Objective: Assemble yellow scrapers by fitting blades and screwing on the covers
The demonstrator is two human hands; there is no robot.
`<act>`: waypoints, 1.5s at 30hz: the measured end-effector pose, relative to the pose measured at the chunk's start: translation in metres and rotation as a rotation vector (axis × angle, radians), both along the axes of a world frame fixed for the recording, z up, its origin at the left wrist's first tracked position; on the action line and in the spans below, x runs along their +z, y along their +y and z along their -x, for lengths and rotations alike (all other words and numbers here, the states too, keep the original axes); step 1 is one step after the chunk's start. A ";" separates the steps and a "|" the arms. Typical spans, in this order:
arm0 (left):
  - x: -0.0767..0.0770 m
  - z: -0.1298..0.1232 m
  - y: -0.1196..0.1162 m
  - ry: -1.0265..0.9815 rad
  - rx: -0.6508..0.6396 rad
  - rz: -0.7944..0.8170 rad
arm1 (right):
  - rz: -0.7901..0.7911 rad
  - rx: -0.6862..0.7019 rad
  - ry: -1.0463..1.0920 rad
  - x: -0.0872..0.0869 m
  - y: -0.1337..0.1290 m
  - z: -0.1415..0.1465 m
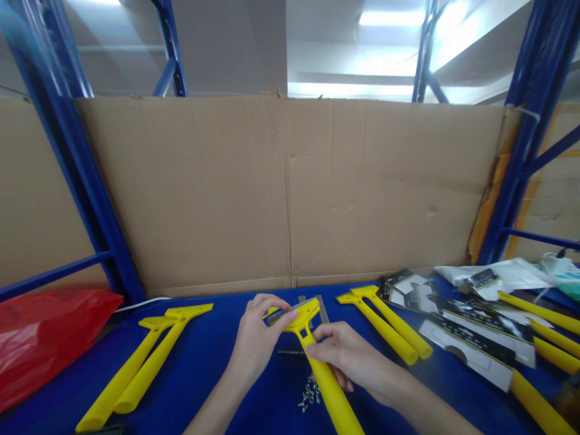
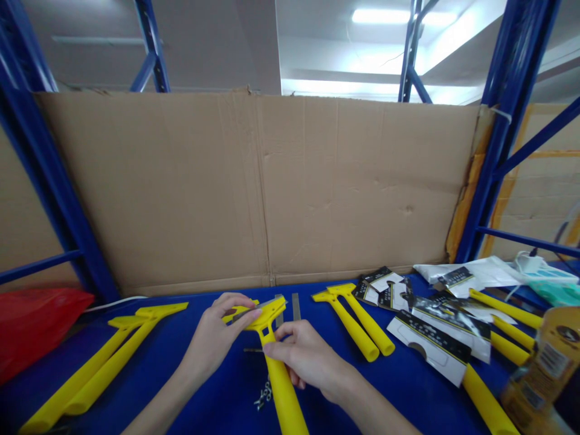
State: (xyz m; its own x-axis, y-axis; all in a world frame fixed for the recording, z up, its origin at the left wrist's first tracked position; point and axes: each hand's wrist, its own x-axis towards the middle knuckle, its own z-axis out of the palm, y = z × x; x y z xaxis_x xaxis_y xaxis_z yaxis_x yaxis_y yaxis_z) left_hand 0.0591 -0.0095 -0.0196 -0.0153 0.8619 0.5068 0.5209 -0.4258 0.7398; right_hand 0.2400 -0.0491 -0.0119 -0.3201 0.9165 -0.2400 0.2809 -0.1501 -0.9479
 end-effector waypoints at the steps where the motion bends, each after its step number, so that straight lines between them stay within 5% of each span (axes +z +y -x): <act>1: 0.000 0.000 0.000 0.013 0.008 -0.014 | 0.003 -0.003 0.001 0.000 0.000 0.000; 21: 0.004 0.002 -0.002 0.068 0.070 -0.069 | -0.001 -0.088 0.035 0.003 -0.002 0.003; 29: 0.003 -0.003 -0.005 0.009 -0.078 0.018 | -0.066 -0.045 0.074 0.002 -0.002 0.002; 37: 0.006 -0.005 -0.012 0.134 -0.008 -0.189 | -0.059 -0.076 0.082 0.003 -0.001 0.002; 45: 0.003 -0.003 -0.007 0.125 -0.022 -0.143 | -0.041 -0.105 0.066 0.000 -0.001 0.002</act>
State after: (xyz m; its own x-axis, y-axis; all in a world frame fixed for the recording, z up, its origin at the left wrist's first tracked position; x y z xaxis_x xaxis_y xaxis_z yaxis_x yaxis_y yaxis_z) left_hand 0.0619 -0.0162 -0.0166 0.0737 0.7806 0.6207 0.5939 -0.5343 0.6015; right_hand 0.2378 -0.0504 -0.0120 -0.2357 0.9544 -0.1833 0.2023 -0.1363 -0.9698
